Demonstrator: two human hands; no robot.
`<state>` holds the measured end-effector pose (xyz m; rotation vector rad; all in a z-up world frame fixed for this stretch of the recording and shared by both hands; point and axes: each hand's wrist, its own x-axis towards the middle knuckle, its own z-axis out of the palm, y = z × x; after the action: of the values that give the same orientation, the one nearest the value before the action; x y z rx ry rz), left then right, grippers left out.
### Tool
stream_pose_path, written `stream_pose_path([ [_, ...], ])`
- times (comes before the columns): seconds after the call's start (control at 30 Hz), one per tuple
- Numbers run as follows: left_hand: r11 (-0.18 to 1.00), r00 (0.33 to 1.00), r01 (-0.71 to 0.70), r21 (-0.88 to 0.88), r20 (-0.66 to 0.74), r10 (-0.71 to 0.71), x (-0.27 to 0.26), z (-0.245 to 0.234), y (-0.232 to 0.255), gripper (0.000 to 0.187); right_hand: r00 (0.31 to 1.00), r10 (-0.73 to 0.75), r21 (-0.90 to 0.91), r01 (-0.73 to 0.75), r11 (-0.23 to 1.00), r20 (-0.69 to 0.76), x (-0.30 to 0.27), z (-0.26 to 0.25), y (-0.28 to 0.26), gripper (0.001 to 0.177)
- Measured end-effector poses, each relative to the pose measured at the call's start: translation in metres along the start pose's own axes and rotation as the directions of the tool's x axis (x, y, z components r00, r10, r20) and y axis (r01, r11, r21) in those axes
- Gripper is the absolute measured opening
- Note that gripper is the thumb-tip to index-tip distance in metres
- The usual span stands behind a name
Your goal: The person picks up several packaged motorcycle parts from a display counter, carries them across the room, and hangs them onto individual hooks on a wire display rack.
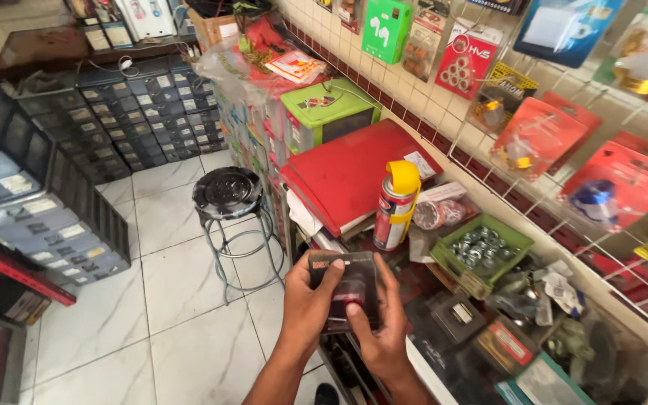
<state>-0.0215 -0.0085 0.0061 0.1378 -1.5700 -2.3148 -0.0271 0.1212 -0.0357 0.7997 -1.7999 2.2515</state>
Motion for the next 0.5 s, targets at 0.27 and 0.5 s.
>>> stream_pose_path([
  [0.27,0.998,0.995,0.065,0.005,0.073,-0.065,0.069,0.007,-0.022,0.011,0.995,-0.019,-0.072,0.012,0.997,-0.095,0.049,-0.008,0.030,0.076],
  [0.5,0.977,0.989,-0.104,0.188,0.120,0.082,0.106,0.015,-0.050,0.011,0.979,-0.074,-0.140,0.048,0.989,-0.190,0.062,-0.024,0.064,0.079],
])
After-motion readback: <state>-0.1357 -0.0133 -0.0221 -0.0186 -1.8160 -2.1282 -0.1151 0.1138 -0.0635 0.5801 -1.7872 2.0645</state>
